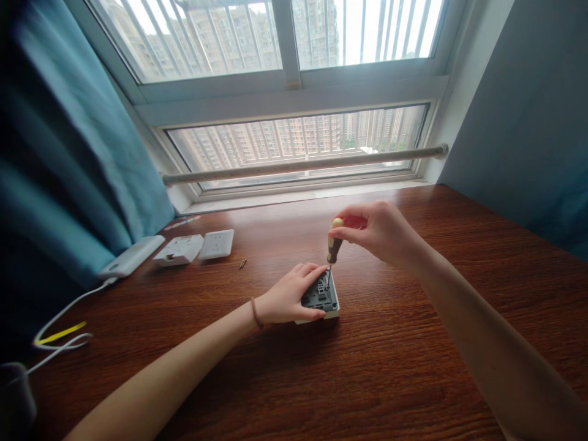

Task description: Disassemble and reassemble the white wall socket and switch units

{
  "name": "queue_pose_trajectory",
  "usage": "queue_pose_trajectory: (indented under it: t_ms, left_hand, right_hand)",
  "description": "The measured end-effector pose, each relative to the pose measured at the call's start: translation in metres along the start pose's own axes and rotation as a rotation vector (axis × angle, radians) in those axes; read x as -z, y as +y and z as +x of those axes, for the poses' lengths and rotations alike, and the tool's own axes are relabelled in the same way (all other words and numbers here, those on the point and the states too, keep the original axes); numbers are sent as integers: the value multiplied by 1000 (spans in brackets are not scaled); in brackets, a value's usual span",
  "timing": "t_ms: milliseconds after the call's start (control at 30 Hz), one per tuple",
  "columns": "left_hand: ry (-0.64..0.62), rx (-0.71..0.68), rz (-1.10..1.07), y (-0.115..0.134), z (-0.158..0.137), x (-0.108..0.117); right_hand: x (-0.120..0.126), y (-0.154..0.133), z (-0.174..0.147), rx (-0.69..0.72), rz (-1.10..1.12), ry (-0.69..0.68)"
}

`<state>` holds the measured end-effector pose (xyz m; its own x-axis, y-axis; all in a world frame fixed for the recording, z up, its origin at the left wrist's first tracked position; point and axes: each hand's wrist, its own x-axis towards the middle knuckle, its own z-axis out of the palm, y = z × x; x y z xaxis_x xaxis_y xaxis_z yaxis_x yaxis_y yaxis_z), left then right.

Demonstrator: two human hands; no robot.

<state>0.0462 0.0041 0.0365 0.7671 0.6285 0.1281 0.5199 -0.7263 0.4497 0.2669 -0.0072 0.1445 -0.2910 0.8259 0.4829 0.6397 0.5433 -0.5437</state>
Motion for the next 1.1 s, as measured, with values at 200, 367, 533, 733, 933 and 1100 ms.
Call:
queue_pose_trajectory:
  t_ms: [200, 367, 533, 733, 933, 1100]
  left_hand:
    - [1, -4, 15, 0, 0, 1]
    - [-4, -7, 42, 0, 1, 0]
    - [1, -4, 39, 0, 0, 0]
    - [1, -14, 35, -1, 0, -1]
    - [5, -9, 36, -1, 0, -1]
    - [6, -13, 44, -1, 1, -1]
  right_hand:
    - [-20, -6, 0, 129, -326, 248]
    - [-27, -4, 0, 141, -47, 214]
    - [-15, -3, 2, 64, 32, 38]
    - [4, 2, 0, 68, 242, -224]
    - [-4, -13, -4, -1, 220, -157]
    - [-15, -23, -4, 70, -96, 80]
